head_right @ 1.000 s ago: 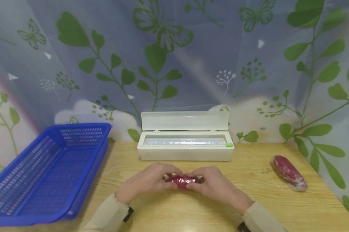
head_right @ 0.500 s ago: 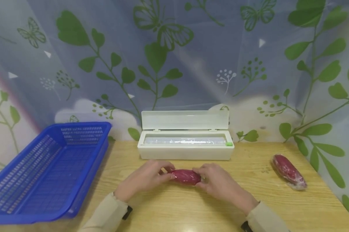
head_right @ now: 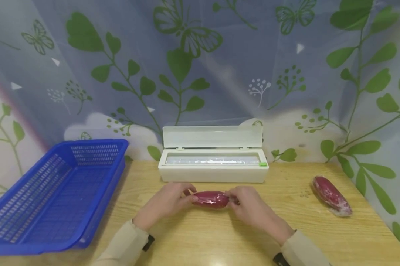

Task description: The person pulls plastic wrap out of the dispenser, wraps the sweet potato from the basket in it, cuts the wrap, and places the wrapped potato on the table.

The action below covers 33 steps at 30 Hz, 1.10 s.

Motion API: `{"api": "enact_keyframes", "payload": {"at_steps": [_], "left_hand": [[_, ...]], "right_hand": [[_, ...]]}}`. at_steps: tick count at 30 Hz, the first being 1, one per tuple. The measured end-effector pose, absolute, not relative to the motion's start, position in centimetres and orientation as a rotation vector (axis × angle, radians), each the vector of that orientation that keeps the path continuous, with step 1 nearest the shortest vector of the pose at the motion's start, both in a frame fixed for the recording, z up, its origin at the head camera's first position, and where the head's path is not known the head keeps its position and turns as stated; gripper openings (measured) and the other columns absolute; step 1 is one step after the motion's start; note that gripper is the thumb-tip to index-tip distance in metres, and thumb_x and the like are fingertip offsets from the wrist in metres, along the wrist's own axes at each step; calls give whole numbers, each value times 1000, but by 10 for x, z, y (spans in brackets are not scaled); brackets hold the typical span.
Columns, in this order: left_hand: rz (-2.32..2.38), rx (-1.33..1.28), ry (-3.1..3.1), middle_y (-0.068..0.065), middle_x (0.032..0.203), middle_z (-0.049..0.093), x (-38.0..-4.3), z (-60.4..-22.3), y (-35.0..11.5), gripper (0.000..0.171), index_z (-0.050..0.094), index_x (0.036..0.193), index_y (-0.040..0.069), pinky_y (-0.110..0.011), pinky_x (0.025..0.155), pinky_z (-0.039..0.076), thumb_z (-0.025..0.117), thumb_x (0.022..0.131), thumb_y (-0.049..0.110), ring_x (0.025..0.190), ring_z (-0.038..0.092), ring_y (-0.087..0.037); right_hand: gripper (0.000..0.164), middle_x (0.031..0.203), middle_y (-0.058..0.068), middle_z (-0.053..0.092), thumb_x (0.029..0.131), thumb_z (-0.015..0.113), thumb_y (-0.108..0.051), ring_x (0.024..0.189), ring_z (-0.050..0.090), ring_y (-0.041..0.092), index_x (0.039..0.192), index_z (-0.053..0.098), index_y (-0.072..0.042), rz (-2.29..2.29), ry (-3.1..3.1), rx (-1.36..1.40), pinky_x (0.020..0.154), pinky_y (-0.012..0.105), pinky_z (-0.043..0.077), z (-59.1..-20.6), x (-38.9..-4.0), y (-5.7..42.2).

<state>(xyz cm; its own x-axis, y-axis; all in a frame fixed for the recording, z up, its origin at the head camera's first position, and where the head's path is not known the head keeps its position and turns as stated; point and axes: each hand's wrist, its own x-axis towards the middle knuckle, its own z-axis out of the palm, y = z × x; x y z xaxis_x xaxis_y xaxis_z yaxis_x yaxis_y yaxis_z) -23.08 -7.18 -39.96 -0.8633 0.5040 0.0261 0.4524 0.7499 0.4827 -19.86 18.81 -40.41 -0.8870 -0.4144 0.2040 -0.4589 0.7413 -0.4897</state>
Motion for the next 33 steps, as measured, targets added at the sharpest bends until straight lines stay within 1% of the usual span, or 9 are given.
{"api": "enact_keyframes", "payload": {"at_steps": [4, 6, 10, 14, 18, 22, 25, 28, 33], "left_hand": [[843, 733, 2727, -2, 102, 75, -237, -399, -72, 19, 74, 111, 12, -31, 82, 53, 69, 98, 25, 91, 65, -13], [936, 696, 2653, -2, 99, 73, -239, -399, -72, 17, 74, 109, 11, -31, 77, 54, 71, 96, 21, 85, 64, -13], [1128, 597, 2514, -1, 96, 70, -243, -401, -72, 17, 74, 108, 9, -27, 64, 54, 74, 94, 19, 70, 64, -13], [1289, 523, 2405, -4, 95, 70, -247, -405, -72, 18, 73, 108, 6, -24, 59, 51, 73, 94, 17, 65, 63, -13], [1449, 415, 2278, -10, 101, 70, -250, -407, -70, 20, 72, 110, 2, -26, 66, 54, 72, 94, 14, 71, 66, -17], [1557, 313, 2175, -12, 109, 70, -252, -409, -67, 25, 71, 115, -1, -29, 77, 59, 71, 94, 11, 80, 68, -18], [1669, 278, 2037, -17, 111, 70, -255, -413, -67, 29, 68, 121, -8, -31, 85, 61, 67, 96, 7, 83, 68, -16], [1772, 280, 1891, -22, 117, 68, -257, -416, -68, 34, 61, 128, -13, -34, 92, 61, 63, 97, 0, 87, 69, -15], [1722, 464, 1994, -20, 131, 64, -257, -418, -71, 50, 56, 138, -5, -31, 93, 60, 67, 90, -7, 104, 73, -23]], "right_hand": [[22, 94, 9, 74, 80, 74, 8, 83, 71, 17, 100, 76, 1, 874, -2841, 677, 73, 28, 62, -404, -200, 185], [24, 98, 12, 74, 79, 72, 9, 87, 73, 23, 101, 75, 1, 912, -2844, 656, 76, 33, 63, -403, -201, 184], [43, 115, 21, 73, 79, 69, 7, 95, 73, 27, 122, 68, 4, 1052, -2886, 682, 81, 33, 63, -405, -206, 184], [57, 126, 18, 70, 80, 77, -4, 98, 68, 20, 135, 62, 0, 1109, -2899, 819, 79, 25, 60, -409, -211, 184], [54, 123, 10, 70, 80, 86, -21, 101, 64, 17, 129, 66, -9, 1116, -2908, 829, 78, 24, 57, -411, -215, 180], [49, 115, 7, 69, 81, 87, -28, 90, 65, 15, 122, 66, -14, 1263, -2969, 658, 74, 28, 55, -411, -220, 177], [47, 116, 12, 67, 83, 85, -27, 86, 67, 17, 123, 66, -11, 1439, -2971, 564, 67, 30, 57, -412, -222, 179], [44, 122, 17, 67, 88, 80, -27, 92, 69, 20, 126, 65, -8, 1571, -2933, 518, 67, 31, 59, -414, -224, 184], [39, 125, 23, 66, 96, 73, -25, 99, 71, 25, 127, 62, -4, 1790, -2807, 468, 74, 33, 62, -416, -227, 190]]}}
